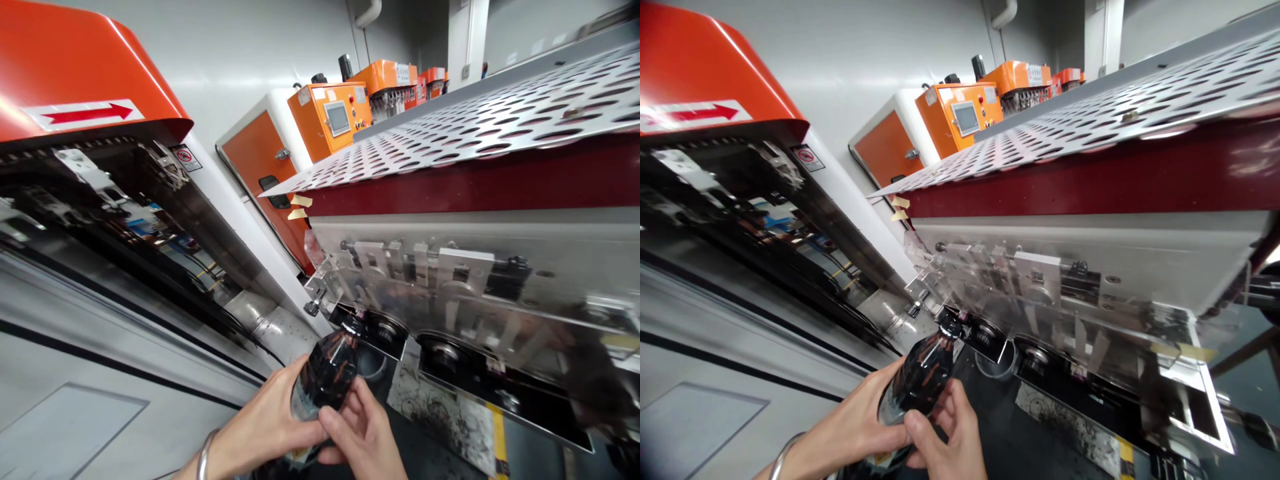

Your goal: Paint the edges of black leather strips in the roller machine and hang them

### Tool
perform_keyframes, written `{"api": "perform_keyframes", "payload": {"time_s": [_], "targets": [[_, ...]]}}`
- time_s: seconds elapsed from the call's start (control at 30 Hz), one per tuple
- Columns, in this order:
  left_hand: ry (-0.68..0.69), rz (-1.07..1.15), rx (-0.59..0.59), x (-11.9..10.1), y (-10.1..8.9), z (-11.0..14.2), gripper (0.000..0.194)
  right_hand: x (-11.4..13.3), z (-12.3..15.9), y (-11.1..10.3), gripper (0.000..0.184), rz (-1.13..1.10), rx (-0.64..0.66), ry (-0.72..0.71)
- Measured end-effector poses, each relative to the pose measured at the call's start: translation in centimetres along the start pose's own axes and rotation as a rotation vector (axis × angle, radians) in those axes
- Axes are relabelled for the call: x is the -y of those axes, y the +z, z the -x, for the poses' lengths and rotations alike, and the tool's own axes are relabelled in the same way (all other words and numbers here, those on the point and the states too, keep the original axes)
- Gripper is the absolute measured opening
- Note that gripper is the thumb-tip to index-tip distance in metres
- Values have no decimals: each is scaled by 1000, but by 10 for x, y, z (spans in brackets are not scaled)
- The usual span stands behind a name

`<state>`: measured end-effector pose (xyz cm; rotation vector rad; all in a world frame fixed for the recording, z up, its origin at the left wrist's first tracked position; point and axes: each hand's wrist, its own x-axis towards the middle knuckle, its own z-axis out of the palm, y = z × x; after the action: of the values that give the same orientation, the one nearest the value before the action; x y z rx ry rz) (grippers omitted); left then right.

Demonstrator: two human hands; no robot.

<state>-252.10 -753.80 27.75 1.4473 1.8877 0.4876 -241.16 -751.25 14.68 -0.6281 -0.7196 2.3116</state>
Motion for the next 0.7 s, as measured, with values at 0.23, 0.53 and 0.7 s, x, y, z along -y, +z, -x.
{"api": "perform_keyframes", "payload": {"time_s": [0.23,0.53,0.7], "targets": [[33,6,-39,13,5,1,39,0,1,-1,84,-1,-2,-4],[12,-78,-191,25,21,6,35,-11,5,-15,78,113,4,-86],[62,-91,-375,30,40,12,47,-25,27,-40,71,431,-73,-328]]}}
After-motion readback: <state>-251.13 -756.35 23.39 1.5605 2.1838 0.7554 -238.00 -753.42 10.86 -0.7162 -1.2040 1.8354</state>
